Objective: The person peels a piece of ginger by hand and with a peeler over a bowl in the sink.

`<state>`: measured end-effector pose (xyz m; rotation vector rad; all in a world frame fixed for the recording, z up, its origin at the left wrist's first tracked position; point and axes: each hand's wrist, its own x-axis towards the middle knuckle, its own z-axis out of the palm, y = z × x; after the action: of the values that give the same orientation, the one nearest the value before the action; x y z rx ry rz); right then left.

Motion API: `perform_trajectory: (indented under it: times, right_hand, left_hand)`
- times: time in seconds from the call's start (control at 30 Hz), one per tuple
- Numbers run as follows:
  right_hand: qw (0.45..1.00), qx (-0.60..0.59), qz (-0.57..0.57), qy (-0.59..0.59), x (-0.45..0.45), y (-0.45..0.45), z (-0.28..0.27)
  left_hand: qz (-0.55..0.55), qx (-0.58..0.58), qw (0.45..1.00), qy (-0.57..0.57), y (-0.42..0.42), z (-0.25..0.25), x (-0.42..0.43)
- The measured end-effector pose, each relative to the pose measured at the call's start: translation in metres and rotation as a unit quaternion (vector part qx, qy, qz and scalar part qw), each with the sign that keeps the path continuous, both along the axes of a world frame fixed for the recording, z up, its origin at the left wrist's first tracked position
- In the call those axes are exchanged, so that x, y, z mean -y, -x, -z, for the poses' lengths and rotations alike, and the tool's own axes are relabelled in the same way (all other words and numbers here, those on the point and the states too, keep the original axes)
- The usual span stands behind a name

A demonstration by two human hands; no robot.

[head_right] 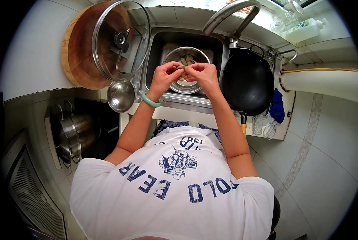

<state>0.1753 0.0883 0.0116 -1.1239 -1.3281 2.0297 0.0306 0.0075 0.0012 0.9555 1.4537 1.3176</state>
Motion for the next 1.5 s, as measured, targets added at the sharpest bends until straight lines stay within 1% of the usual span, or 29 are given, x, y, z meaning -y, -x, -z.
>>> perform_trajectory:
  times: [0.13,0.2,0.27,0.33,0.43,0.53,0.63,0.73,0.83,0.97,1.13,1.27,1.5]
  right_hand:
    - [1.000,-0.004,-0.001,0.005,-0.001,0.001,0.004]
    - [1.000,-0.014,-0.008,0.001,0.000,0.001,0.006]
    - [1.000,-0.023,-0.015,-0.003,0.000,0.001,0.006]
    - [1.000,0.005,-0.008,0.002,0.000,0.001,0.005]
    - [1.000,0.014,0.004,0.006,-0.001,0.004,0.005]
    - [1.000,0.007,-0.012,-0.014,0.003,0.003,0.002]
    - [1.000,0.005,-0.009,-0.022,0.003,0.002,0.004]
    - [1.000,0.021,-0.002,-0.009,0.003,0.002,0.002]
    - [1.000,0.021,-0.013,-0.018,0.003,0.001,0.002]
    - [0.999,0.014,-0.020,-0.031,0.004,0.000,0.004]
    - [1.000,0.004,-0.008,-0.001,0.005,0.000,0.006]
    - [1.000,-0.007,-0.005,-0.018,0.006,0.000,0.007]
    - [1.000,0.001,-0.004,-0.005,0.007,-0.002,0.005]
  left_hand:
    - [-0.001,0.002,1.000,0.001,0.001,-0.002,0.000]
    - [-0.006,0.033,0.999,-0.006,0.002,-0.002,0.000]
    - [-0.004,0.036,0.999,-0.003,0.002,0.000,0.001]
    - [-0.003,0.039,0.999,0.001,0.002,0.001,0.001]
    - [0.001,0.025,1.000,-0.004,0.000,-0.001,0.002]
    - [-0.010,0.015,1.000,-0.010,-0.001,-0.001,0.002]
    - [-0.018,0.035,0.999,-0.003,-0.002,0.003,0.003]
    - [-0.021,0.040,0.999,-0.008,-0.005,0.003,0.003]
    - [-0.027,0.021,0.999,-0.009,-0.005,0.000,0.004]
    - [-0.025,0.043,0.999,-0.007,-0.006,0.002,0.004]
    - [-0.026,0.046,0.999,-0.004,-0.006,0.006,0.006]
    - [-0.031,0.052,0.998,-0.008,-0.007,0.006,0.007]
    - [-0.030,0.064,0.997,-0.014,-0.008,0.009,0.008]
